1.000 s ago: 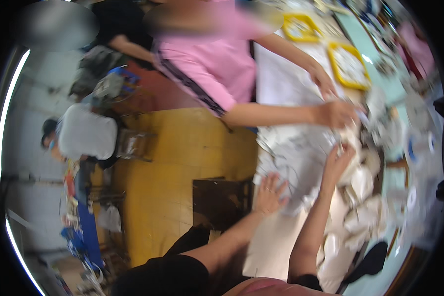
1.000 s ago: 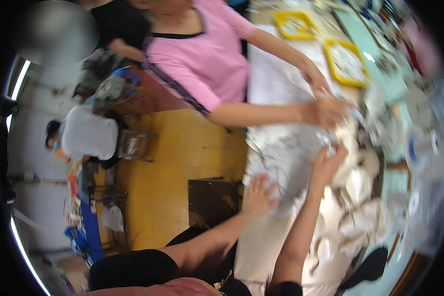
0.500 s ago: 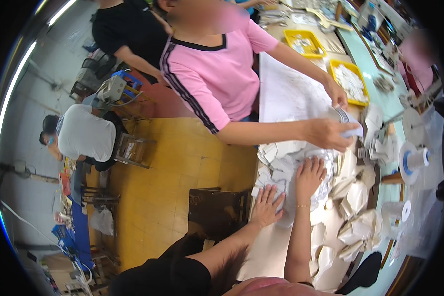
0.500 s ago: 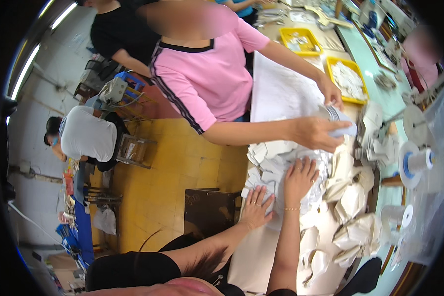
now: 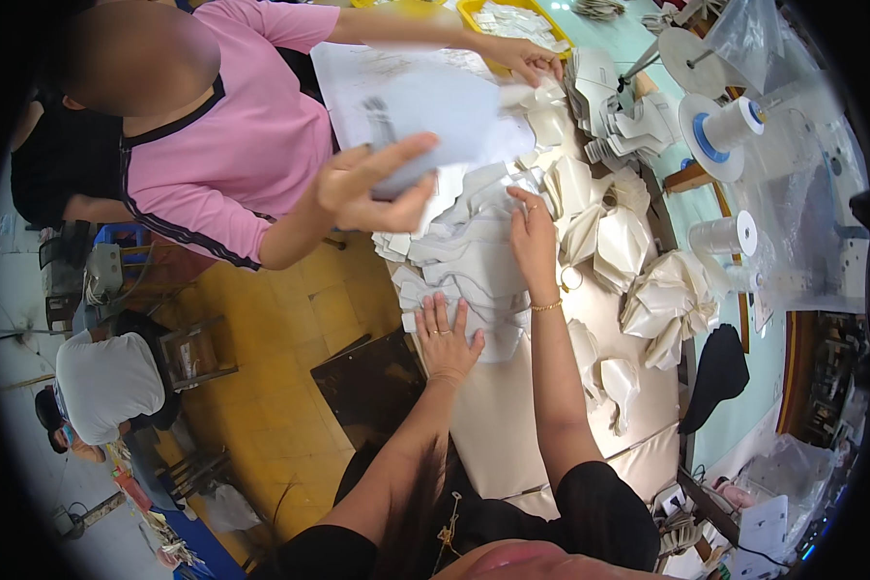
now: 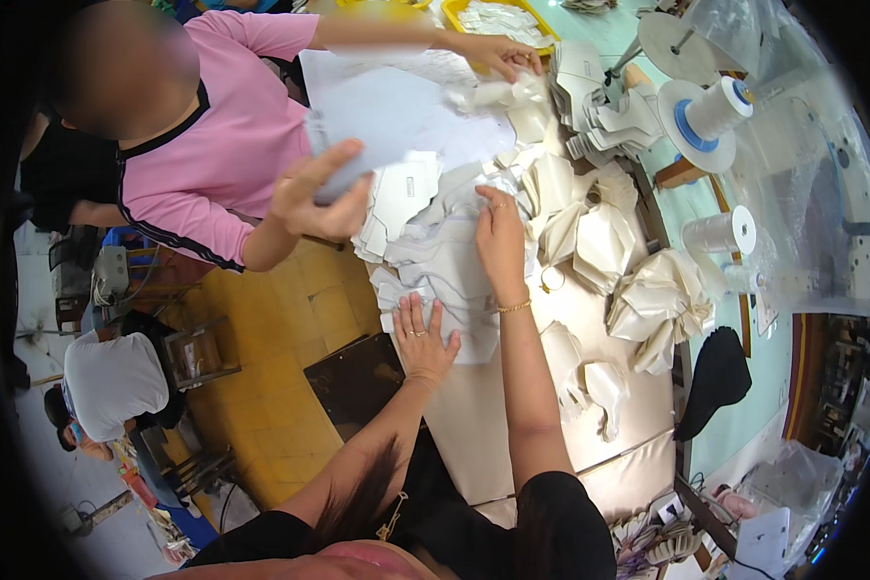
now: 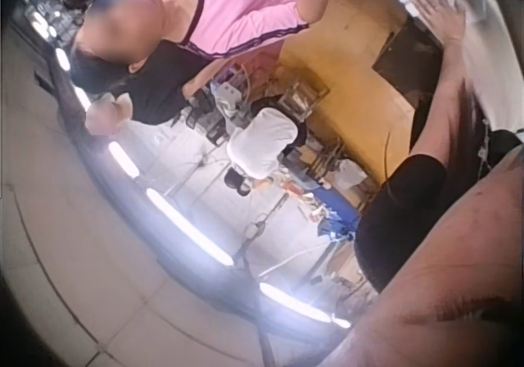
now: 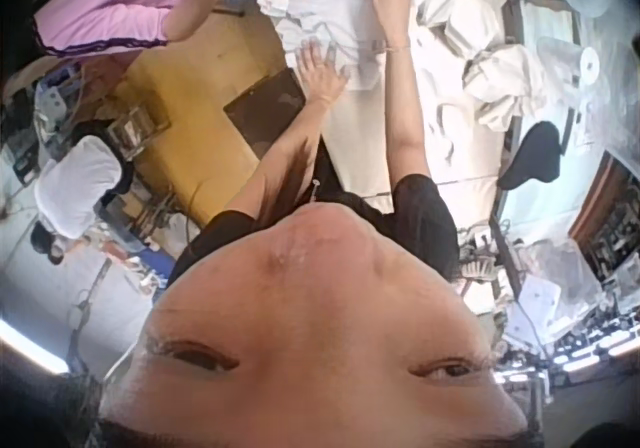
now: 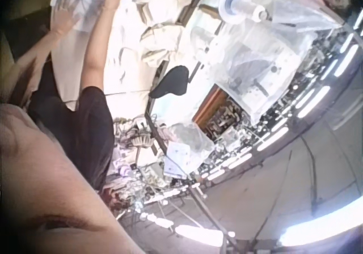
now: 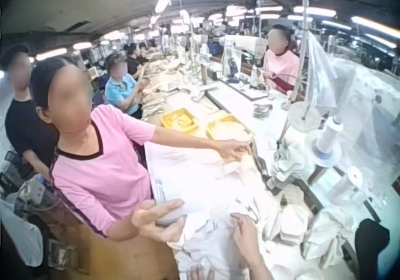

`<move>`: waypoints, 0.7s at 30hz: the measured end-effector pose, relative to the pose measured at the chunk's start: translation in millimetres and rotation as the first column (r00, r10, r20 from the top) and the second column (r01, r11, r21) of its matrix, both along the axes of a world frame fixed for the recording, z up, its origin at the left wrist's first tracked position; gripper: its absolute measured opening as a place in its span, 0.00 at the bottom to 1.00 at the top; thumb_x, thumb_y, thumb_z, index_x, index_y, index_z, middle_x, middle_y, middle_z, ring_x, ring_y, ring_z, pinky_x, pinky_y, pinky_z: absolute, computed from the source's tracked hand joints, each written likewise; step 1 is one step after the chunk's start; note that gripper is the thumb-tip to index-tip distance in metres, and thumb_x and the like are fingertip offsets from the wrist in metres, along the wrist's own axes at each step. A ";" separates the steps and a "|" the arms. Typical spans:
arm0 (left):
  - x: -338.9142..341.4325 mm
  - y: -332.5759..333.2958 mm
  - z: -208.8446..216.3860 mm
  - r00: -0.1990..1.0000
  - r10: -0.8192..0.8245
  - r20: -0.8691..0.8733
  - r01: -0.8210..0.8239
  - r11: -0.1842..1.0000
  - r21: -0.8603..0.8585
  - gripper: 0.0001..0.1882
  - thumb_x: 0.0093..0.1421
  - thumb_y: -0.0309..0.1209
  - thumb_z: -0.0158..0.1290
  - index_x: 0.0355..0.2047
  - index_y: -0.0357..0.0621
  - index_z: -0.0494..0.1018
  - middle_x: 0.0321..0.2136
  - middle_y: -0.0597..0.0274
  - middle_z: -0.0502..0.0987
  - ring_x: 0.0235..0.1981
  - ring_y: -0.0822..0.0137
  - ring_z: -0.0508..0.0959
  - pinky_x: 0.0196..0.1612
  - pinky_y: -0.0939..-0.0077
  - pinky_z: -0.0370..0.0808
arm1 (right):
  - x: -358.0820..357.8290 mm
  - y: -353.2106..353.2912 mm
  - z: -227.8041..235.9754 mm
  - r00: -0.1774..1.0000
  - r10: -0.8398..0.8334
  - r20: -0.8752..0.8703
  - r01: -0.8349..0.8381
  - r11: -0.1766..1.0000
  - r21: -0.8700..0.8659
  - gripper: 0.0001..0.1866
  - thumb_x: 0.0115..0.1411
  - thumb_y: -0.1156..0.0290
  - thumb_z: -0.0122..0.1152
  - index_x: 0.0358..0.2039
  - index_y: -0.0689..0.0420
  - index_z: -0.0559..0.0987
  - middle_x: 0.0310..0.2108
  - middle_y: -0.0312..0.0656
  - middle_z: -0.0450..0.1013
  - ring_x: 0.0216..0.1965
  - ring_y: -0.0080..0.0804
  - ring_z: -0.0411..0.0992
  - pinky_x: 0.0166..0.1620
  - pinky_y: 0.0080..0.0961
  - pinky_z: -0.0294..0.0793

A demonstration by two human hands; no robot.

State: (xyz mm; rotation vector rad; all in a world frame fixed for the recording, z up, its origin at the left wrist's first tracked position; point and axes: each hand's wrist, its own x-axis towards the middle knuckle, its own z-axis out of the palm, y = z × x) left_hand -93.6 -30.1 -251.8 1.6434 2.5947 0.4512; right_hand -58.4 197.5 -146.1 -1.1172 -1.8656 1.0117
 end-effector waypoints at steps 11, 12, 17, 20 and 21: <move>-0.7 -0.5 1.6 1.000 -0.005 0.029 0.005 1.000 0.007 0.38 0.57 0.49 0.50 0.65 0.51 0.55 0.69 0.43 0.42 0.70 0.42 0.40 0.68 0.43 0.37 | 18.4 46.1 21.7 0.997 -0.045 0.062 0.044 0.999 0.032 0.12 0.61 0.75 0.52 0.45 0.59 0.77 0.42 0.46 0.72 0.37 0.36 0.74 0.39 0.28 0.74; -0.8 -0.2 1.3 0.999 -0.002 0.035 0.002 1.000 0.004 0.38 0.57 0.49 0.50 0.65 0.52 0.55 0.69 0.43 0.42 0.70 0.42 0.40 0.68 0.43 0.38 | 17.1 51.4 24.6 0.995 -0.045 0.085 0.041 0.998 0.044 0.12 0.61 0.75 0.52 0.45 0.59 0.77 0.42 0.46 0.72 0.37 0.36 0.74 0.38 0.28 0.74; -1.2 -0.3 0.5 1.000 -0.001 0.029 0.000 0.999 0.032 0.38 0.56 0.49 0.51 0.65 0.52 0.56 0.69 0.43 0.43 0.69 0.42 0.42 0.67 0.42 0.39 | -14.8 66.8 30.1 0.987 0.157 0.030 -0.154 0.985 -0.074 0.11 0.60 0.72 0.55 0.42 0.60 0.79 0.39 0.47 0.74 0.38 0.36 0.75 0.38 0.28 0.75; -0.9 -0.4 -0.2 0.999 0.003 0.037 -0.004 0.999 0.038 0.38 0.56 0.49 0.51 0.65 0.53 0.56 0.68 0.44 0.44 0.69 0.42 0.42 0.67 0.42 0.39 | -46.3 68.7 22.8 0.889 0.355 0.288 -0.352 0.934 -0.063 0.13 0.60 0.68 0.58 0.43 0.59 0.79 0.43 0.48 0.74 0.42 0.40 0.75 0.44 0.34 0.74; -0.7 -0.7 -0.5 0.999 0.005 0.040 -0.006 0.999 0.037 0.38 0.55 0.49 0.51 0.65 0.53 0.56 0.68 0.44 0.44 0.69 0.41 0.43 0.67 0.42 0.40 | -58.0 68.7 18.3 0.829 0.394 0.396 -0.409 0.911 -0.051 0.14 0.59 0.67 0.59 0.43 0.58 0.79 0.45 0.48 0.74 0.43 0.41 0.75 0.45 0.35 0.74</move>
